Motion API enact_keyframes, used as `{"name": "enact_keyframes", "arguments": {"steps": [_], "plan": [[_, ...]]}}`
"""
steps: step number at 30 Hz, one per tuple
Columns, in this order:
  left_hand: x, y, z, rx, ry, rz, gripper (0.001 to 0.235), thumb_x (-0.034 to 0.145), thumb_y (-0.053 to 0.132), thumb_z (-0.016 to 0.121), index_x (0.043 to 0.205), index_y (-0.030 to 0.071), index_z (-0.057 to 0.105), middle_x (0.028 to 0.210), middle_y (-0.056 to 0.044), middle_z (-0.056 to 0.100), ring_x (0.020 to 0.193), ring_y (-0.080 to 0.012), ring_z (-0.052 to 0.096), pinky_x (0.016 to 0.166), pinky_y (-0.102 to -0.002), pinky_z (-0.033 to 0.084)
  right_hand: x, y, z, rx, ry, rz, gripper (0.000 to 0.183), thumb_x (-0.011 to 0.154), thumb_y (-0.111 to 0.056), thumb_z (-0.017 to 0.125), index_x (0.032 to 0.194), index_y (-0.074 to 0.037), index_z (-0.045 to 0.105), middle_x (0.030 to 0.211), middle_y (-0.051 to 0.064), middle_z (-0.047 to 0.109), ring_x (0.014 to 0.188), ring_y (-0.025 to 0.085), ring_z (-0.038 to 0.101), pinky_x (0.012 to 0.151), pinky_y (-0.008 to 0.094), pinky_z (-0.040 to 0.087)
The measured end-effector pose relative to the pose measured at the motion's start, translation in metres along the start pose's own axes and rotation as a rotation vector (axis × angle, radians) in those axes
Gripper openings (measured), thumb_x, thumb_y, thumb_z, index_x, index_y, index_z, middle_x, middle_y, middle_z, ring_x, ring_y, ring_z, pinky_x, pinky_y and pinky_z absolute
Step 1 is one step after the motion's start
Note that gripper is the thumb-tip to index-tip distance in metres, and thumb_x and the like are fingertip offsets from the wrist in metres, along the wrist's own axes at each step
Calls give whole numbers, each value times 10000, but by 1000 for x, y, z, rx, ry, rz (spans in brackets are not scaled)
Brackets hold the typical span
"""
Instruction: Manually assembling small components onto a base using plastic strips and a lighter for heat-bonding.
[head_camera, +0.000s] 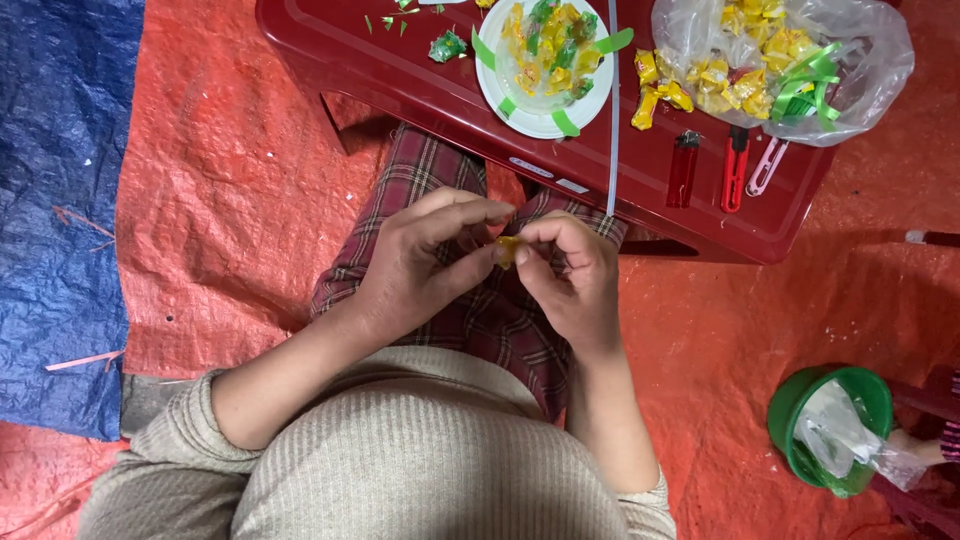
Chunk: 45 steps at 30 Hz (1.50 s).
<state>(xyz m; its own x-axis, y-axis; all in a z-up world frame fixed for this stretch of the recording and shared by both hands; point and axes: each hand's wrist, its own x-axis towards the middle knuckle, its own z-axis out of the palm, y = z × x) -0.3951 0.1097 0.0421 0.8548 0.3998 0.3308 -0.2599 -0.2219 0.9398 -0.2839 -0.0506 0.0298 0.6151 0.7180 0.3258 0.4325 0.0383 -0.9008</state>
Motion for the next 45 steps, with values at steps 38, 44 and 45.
{"name": "enact_keyframes", "arguments": {"steps": [38,44,45], "plan": [[-4,-33,3,-270,-22,-254,181,896,-105,727,1060,-30,739,945,-129,696,854,-178,732,745,-319,632,-2,10,17,0,91,97,47,937,-30,687,942,16,680,799,112,635,662,156,538,590,291,468],[-8,-43,1,-202,9,-292,162,904,-107,727,1048,-34,738,942,-125,689,835,-172,738,730,-301,631,2,7,28,-100,147,29,45,941,-13,683,982,5,689,796,113,644,639,176,572,589,303,487],[-9,-48,1,-216,24,-322,193,907,-100,734,1090,-37,727,955,-127,687,870,-181,743,761,-305,638,3,8,29,-34,151,59,84,980,-32,668,1034,22,701,808,128,646,638,153,560,597,297,483]]}}
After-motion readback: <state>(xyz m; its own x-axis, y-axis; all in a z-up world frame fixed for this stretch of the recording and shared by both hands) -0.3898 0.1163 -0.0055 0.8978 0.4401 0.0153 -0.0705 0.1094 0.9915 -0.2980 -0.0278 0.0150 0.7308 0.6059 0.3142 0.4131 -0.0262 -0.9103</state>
